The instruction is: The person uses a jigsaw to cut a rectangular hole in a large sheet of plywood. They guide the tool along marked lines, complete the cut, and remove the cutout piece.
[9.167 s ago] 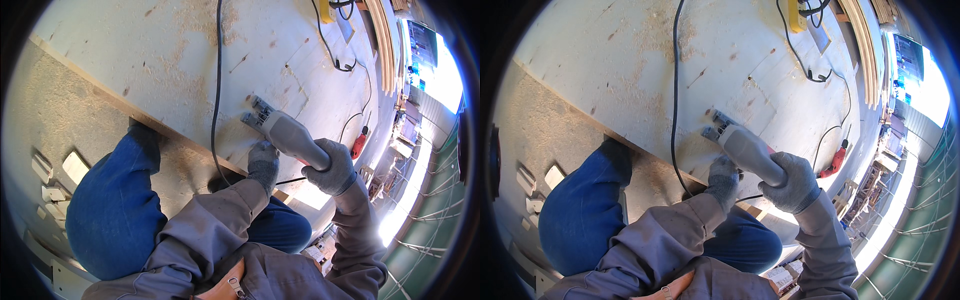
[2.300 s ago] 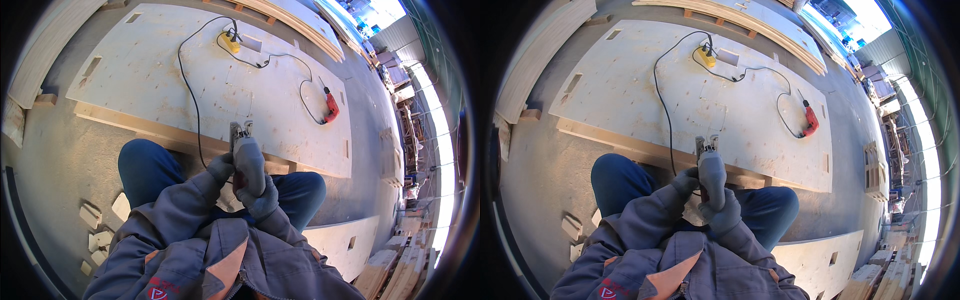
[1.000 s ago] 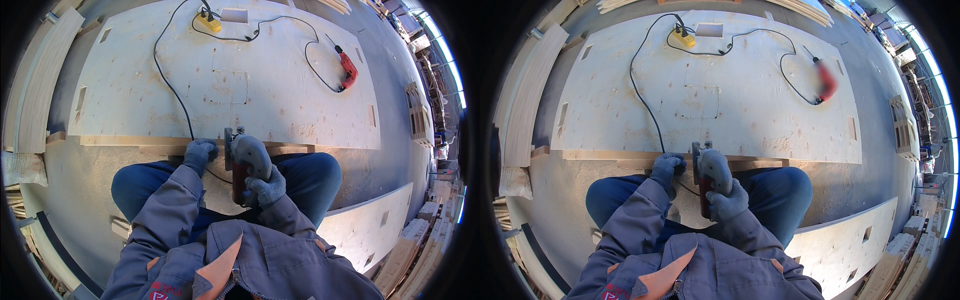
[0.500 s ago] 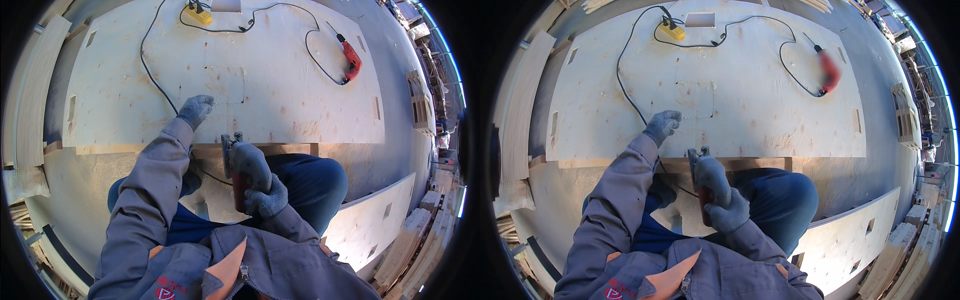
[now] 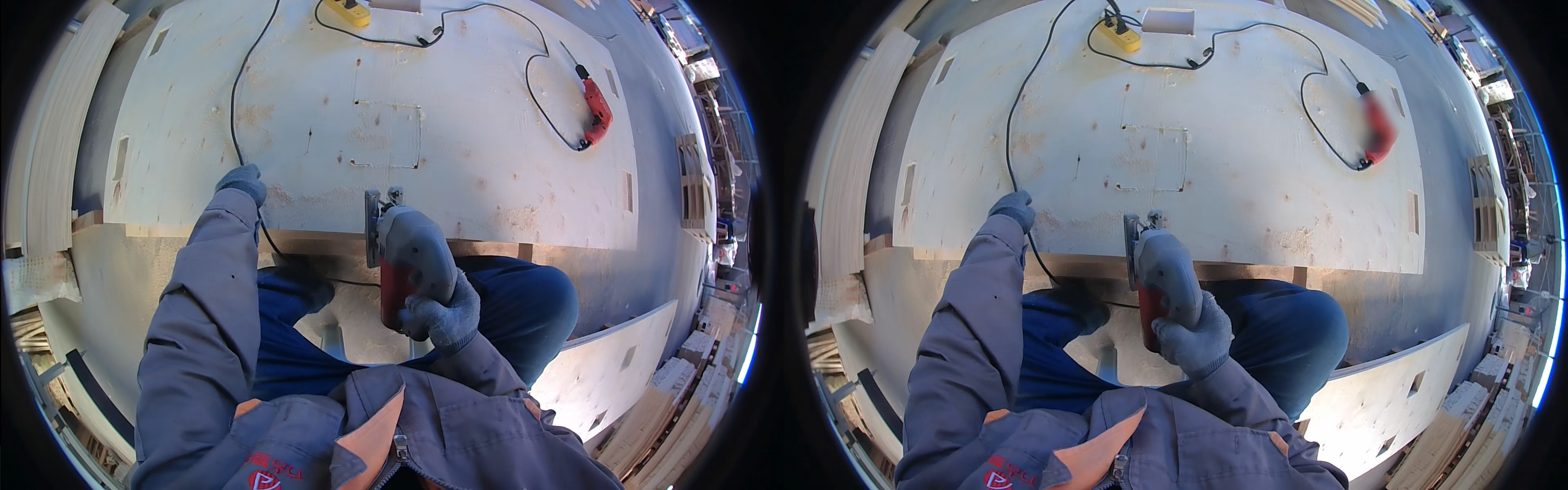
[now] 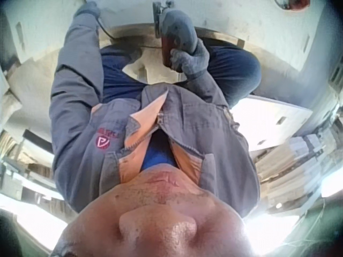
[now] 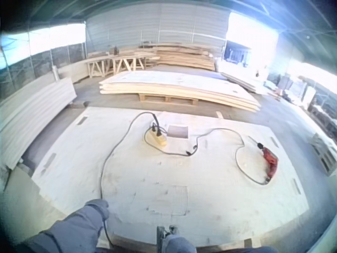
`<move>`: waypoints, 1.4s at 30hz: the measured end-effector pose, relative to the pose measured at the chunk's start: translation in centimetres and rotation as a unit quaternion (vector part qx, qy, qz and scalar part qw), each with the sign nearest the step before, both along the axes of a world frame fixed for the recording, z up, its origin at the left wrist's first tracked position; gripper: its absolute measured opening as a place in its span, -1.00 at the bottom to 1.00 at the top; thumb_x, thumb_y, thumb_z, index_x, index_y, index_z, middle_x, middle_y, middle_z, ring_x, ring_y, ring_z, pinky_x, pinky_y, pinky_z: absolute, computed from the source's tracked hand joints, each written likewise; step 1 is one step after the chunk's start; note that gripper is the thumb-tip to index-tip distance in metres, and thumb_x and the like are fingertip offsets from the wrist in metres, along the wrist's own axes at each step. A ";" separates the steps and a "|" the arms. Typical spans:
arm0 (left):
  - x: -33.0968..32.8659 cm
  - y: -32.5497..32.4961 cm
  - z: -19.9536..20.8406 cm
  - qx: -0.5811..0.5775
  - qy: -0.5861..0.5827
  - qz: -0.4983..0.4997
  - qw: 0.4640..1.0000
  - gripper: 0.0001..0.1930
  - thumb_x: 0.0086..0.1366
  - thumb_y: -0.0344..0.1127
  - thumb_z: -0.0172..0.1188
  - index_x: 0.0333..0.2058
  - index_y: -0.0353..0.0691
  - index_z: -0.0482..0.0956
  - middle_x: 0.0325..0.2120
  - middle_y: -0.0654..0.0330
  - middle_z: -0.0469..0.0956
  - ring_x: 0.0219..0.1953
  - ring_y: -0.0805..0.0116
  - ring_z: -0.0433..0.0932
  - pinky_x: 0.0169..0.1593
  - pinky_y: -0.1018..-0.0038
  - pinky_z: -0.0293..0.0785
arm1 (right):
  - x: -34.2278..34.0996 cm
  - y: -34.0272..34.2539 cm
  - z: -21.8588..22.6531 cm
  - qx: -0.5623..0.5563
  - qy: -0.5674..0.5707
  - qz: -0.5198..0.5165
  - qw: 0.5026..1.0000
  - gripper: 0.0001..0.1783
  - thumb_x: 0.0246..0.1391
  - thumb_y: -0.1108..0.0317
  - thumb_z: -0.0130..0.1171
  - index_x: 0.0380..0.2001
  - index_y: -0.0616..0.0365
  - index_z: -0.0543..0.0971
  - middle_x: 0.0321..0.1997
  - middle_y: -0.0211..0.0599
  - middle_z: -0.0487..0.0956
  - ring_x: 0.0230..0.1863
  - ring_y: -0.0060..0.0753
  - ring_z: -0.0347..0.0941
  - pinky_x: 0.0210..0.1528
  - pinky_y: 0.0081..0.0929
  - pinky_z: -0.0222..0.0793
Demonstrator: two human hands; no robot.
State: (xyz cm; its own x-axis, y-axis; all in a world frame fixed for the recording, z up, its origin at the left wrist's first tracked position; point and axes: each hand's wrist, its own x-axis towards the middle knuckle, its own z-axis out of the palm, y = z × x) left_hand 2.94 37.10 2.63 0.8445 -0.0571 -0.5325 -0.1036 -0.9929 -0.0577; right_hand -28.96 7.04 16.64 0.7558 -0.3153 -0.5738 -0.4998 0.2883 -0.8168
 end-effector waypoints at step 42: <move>-5.1 -4.2 8.5 -0.508 -0.073 -0.007 0.858 -0.59 0.43 -0.14 0.18 0.11 -0.29 0.55 -0.05 0.05 0.66 -0.12 0.27 0.66 -0.03 0.43 0.57 | 17.7 7.8 -4.6 -0.008 -0.025 0.048 0.998 -0.35 -0.02 0.13 0.49 0.00 0.40 0.52 -0.17 0.03 0.64 -0.14 -0.16 0.60 -0.02 -0.31 0.52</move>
